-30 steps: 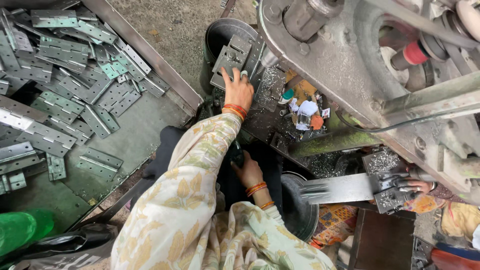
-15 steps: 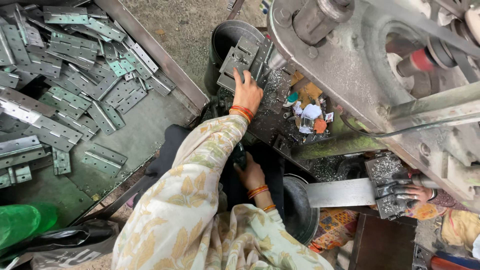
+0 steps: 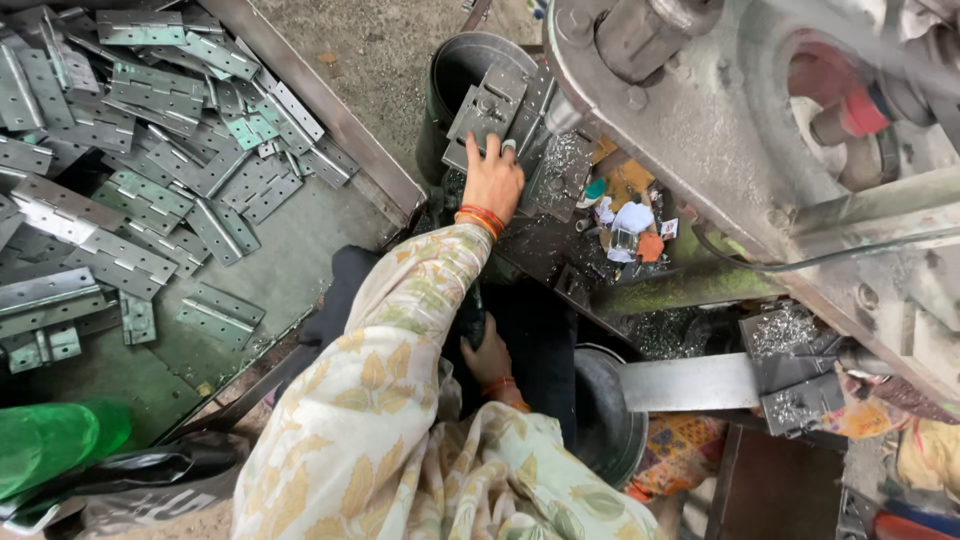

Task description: The person operates a manual press machine to shape metal brackets. They pick up a bracket from a bin, place it into the press, and operate the lever to complete the cycle, repeating this process continuously.

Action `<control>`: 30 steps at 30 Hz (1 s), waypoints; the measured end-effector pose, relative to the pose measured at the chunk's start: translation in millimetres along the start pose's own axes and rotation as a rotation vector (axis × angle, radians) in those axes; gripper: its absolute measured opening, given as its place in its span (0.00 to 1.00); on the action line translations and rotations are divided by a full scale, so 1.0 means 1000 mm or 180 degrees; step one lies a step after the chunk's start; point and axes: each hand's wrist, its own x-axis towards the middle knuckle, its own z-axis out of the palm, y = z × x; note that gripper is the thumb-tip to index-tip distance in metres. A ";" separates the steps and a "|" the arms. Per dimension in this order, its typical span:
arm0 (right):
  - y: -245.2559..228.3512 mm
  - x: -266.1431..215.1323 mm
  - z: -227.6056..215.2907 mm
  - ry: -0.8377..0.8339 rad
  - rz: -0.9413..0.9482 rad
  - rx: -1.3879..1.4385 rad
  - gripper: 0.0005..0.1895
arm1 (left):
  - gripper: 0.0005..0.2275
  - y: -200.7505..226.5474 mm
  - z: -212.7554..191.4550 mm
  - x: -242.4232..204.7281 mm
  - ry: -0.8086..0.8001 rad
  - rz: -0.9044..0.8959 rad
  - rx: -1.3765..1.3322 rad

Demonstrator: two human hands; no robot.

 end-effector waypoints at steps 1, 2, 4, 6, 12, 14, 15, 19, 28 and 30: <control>-0.001 0.005 -0.009 -0.0113 0.0004 -0.0044 0.40 | 0.09 0.002 0.001 0.002 -0.0080 -0.0009 -0.0002; -0.004 0.008 -0.021 -0.0229 0.0006 -0.0093 0.40 | 0.09 0.002 0.002 0.005 -0.0159 -0.0025 -0.0006; -0.013 0.010 -0.042 -0.0331 0.0012 -0.0258 0.40 | 0.09 0.001 0.005 0.011 -0.0163 -0.0098 -0.0085; -0.018 0.009 -0.059 -0.0286 0.0034 -0.0492 0.40 | 0.08 0.002 0.012 0.018 -0.0113 -0.0133 -0.0184; -0.020 0.006 -0.041 -0.0294 0.0259 -0.0391 0.38 | 0.09 0.000 0.024 0.036 -0.0138 -0.0273 -0.0245; -0.012 0.003 -0.020 -0.0075 0.0116 -0.0165 0.38 | 0.09 0.003 0.026 0.034 -0.0218 -0.0291 -0.0260; -0.007 0.003 -0.013 0.0033 0.0042 -0.0053 0.38 | 0.10 0.005 0.026 0.032 -0.0092 -0.0272 -0.0292; 0.002 0.001 0.001 -0.0129 0.0145 0.0042 0.38 | 0.13 0.001 0.025 0.016 -0.0071 -0.0122 -0.0216; -0.021 0.006 -0.066 -0.0289 0.0060 -0.0231 0.38 | 0.16 -0.002 0.031 0.024 -0.0534 -0.0179 -0.0383; -0.025 0.009 -0.070 -0.0261 0.0060 -0.0176 0.37 | 0.16 -0.002 0.033 0.034 -0.0580 -0.0208 -0.0447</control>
